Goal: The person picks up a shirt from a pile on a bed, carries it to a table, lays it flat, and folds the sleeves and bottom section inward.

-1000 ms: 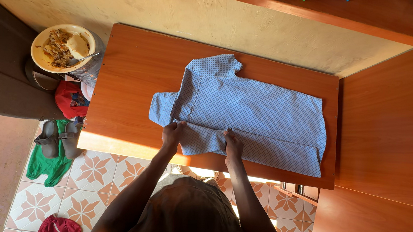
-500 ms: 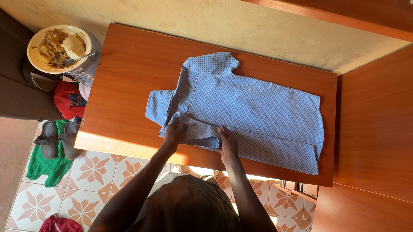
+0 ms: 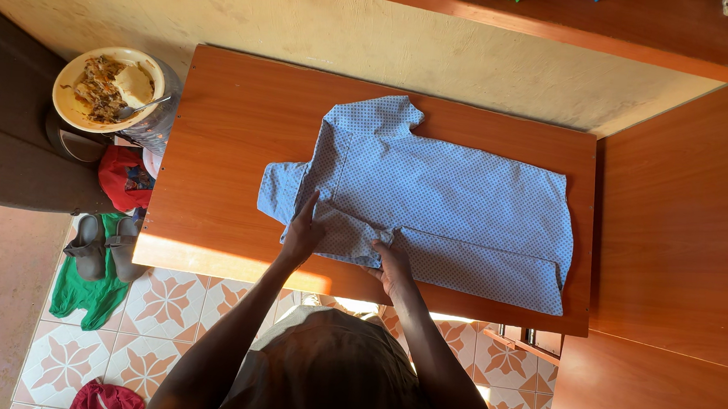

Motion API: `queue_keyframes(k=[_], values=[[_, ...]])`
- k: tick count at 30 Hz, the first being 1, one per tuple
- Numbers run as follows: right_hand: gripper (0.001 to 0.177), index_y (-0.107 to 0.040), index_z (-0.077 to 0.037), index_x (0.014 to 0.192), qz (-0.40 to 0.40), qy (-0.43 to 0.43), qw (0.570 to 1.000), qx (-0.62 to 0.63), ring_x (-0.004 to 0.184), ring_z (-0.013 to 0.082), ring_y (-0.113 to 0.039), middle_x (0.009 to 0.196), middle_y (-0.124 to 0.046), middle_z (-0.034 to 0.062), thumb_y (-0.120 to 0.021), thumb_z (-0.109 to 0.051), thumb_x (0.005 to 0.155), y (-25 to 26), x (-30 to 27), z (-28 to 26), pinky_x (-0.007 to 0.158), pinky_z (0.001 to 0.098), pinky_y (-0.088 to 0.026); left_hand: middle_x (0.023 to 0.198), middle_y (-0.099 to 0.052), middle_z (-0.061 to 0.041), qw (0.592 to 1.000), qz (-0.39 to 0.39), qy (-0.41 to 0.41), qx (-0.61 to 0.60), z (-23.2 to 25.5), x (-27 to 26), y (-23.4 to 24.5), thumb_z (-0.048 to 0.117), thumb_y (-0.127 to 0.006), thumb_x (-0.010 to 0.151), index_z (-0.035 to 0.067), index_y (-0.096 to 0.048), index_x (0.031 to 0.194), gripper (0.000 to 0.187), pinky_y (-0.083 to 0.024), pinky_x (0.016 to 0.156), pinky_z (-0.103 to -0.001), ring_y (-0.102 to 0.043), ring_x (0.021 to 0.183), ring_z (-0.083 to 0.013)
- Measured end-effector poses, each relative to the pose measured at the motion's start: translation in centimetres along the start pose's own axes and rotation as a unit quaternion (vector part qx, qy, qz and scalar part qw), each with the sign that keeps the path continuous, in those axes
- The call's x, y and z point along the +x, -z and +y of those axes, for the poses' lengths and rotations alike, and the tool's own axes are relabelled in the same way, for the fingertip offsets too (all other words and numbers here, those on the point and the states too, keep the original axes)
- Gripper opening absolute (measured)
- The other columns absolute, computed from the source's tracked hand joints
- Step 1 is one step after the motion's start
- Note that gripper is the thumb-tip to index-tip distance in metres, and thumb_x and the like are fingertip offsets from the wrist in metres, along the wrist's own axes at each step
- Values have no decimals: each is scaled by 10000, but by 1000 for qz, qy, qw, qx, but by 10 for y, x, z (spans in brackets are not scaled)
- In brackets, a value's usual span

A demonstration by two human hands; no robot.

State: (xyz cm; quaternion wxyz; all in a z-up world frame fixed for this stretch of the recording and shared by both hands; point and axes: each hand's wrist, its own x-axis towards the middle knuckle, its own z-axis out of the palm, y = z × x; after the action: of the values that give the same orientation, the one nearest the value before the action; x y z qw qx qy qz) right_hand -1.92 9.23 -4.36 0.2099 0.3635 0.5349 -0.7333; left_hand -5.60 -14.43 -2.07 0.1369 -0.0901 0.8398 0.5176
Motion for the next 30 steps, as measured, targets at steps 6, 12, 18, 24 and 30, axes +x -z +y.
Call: queue_keyframes(k=[6,12,18,24,30], values=[[240,-680,3,1122,-22,28,999,-1,947,200,-708,1061,-664,114,-667,-182,969,6,4,6,740,387,-636,1061,-725,-176,971,72,-201,-105,-18,20,-2,23,-611,899,118,-304,1633,801,-575,690,-379,-723,810,-200],[219,-682,-5,1096,4,63,997,-38,912,164,-696,980,-632,59,-649,-183,972,7,21,16,725,361,-633,832,-704,-253,990,20,-125,55,1,3,-2,72,-631,969,150,-270,1668,790,-566,697,-423,-695,695,-321],[223,-677,17,1050,12,73,994,-76,864,156,-700,930,-625,68,-691,-187,961,12,32,24,719,366,-636,1173,-661,-295,957,73,-274,65,21,-2,10,-12,-604,934,86,-326,1619,746,-575,663,-465,-718,864,-412],[230,-696,6,1069,20,92,990,-107,842,150,-681,893,-634,63,-695,-192,952,6,31,26,709,369,-642,1069,-650,-331,959,152,-218,101,28,-11,-6,221,-761,908,-55,-313,1532,817,-561,627,-484,-671,824,-452],[255,-696,33,1092,30,98,988,-116,874,197,-730,929,-680,99,-706,-176,946,2,27,22,675,354,-633,732,-618,-255,993,116,-18,4,20,20,-9,231,-695,988,82,-622,1419,462,-492,632,-430,-605,675,-339]])
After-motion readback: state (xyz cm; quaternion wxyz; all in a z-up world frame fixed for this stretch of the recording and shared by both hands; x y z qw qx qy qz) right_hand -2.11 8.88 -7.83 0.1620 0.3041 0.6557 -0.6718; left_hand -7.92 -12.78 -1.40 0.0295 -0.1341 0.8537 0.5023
